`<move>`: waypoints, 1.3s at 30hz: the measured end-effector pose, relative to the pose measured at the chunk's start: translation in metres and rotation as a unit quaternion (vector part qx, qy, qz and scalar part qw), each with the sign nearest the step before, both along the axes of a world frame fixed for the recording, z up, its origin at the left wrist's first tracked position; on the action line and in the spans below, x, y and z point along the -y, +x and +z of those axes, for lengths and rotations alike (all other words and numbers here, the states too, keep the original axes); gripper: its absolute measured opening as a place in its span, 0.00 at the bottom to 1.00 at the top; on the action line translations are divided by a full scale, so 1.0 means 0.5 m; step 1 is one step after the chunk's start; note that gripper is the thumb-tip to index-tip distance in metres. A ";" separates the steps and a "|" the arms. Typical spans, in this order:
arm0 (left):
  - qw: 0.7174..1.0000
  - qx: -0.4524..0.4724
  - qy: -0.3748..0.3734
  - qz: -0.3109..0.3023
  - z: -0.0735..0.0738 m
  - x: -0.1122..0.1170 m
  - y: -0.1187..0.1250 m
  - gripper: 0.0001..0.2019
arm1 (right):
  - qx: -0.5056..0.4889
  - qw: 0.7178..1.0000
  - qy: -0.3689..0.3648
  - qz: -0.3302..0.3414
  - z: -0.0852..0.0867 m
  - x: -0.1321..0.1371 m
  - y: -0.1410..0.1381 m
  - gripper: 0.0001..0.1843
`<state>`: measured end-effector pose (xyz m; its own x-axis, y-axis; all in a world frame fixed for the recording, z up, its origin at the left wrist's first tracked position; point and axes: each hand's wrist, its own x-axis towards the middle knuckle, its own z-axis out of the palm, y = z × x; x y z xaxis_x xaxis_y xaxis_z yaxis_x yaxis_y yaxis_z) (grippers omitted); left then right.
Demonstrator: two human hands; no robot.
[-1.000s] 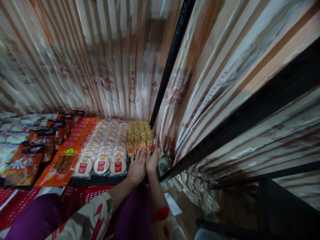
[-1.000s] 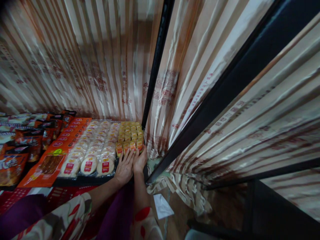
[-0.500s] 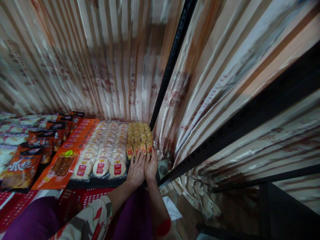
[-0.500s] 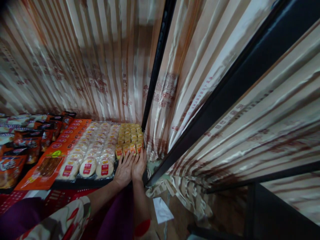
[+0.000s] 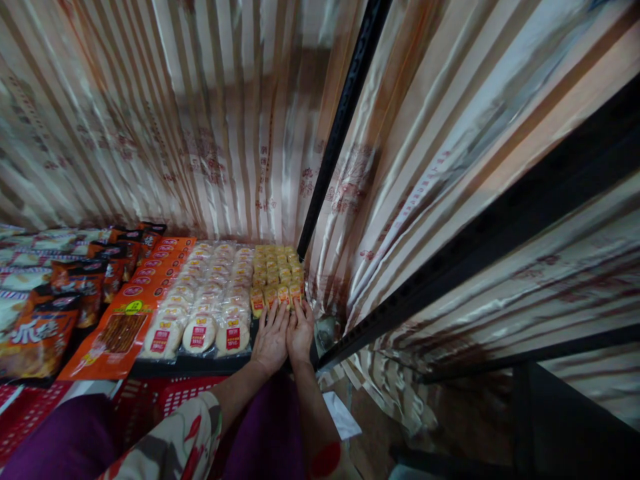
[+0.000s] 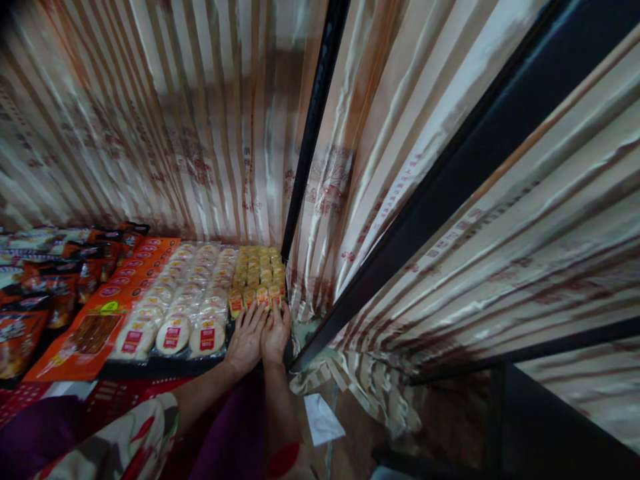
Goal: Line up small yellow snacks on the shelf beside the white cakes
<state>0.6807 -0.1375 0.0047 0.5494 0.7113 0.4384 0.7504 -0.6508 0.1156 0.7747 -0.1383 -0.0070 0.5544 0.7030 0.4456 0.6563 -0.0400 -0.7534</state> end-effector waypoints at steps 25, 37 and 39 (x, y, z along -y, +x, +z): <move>1.000 0.021 0.014 0.009 -0.003 -0.001 0.001 0.20 | 0.031 0.999 0.008 0.014 -0.001 0.000 0.005 0.25; 1.000 0.016 0.017 0.009 -0.001 0.000 0.001 0.20 | 0.002 1.000 0.026 0.010 0.012 0.005 -0.001 0.24; 1.000 0.026 0.011 0.004 0.003 0.001 0.001 0.19 | -0.001 1.000 0.024 0.011 0.013 0.006 -0.002 0.24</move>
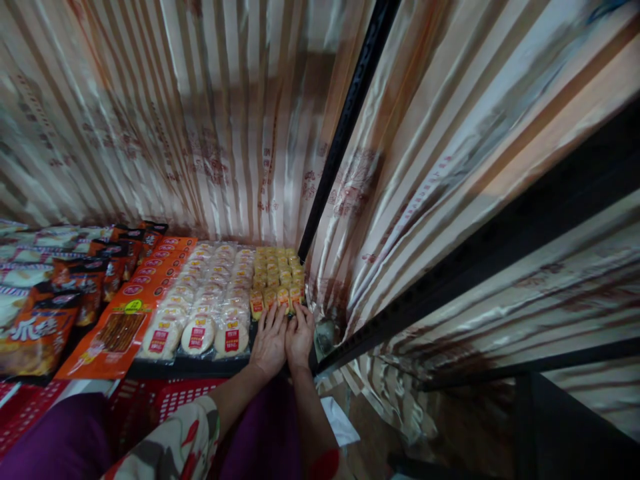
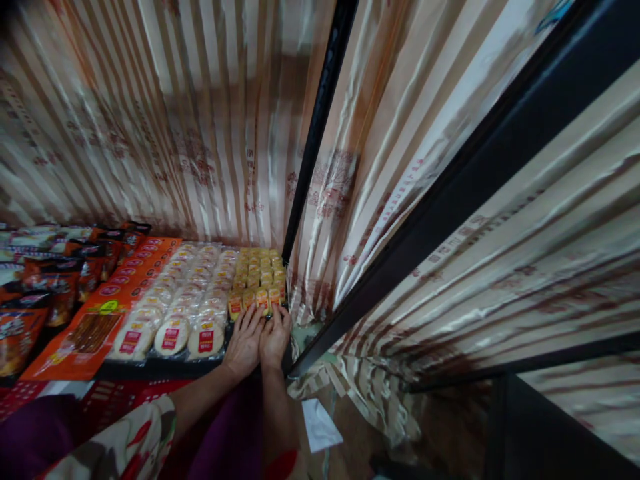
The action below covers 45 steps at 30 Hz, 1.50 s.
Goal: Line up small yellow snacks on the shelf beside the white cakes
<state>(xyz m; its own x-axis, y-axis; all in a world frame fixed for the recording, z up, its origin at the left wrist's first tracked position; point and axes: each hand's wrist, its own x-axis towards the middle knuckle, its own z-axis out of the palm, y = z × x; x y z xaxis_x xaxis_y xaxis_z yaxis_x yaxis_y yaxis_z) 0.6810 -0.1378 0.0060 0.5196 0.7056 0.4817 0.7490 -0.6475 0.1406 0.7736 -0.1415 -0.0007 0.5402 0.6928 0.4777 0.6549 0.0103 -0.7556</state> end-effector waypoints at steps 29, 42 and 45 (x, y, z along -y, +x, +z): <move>0.978 0.173 -0.057 -0.105 -0.007 0.122 -0.093 0.19 | -0.064 0.997 0.027 0.030 0.043 0.126 -0.097 0.20; 0.980 0.131 -0.144 -0.044 -0.060 0.252 -0.340 0.23 | -0.043 0.980 -0.048 0.188 -0.035 0.229 -0.320 0.21; 0.963 0.101 -0.249 0.002 -0.085 0.259 -0.382 0.23 | -0.039 0.966 -0.147 0.209 -0.074 0.237 -0.360 0.21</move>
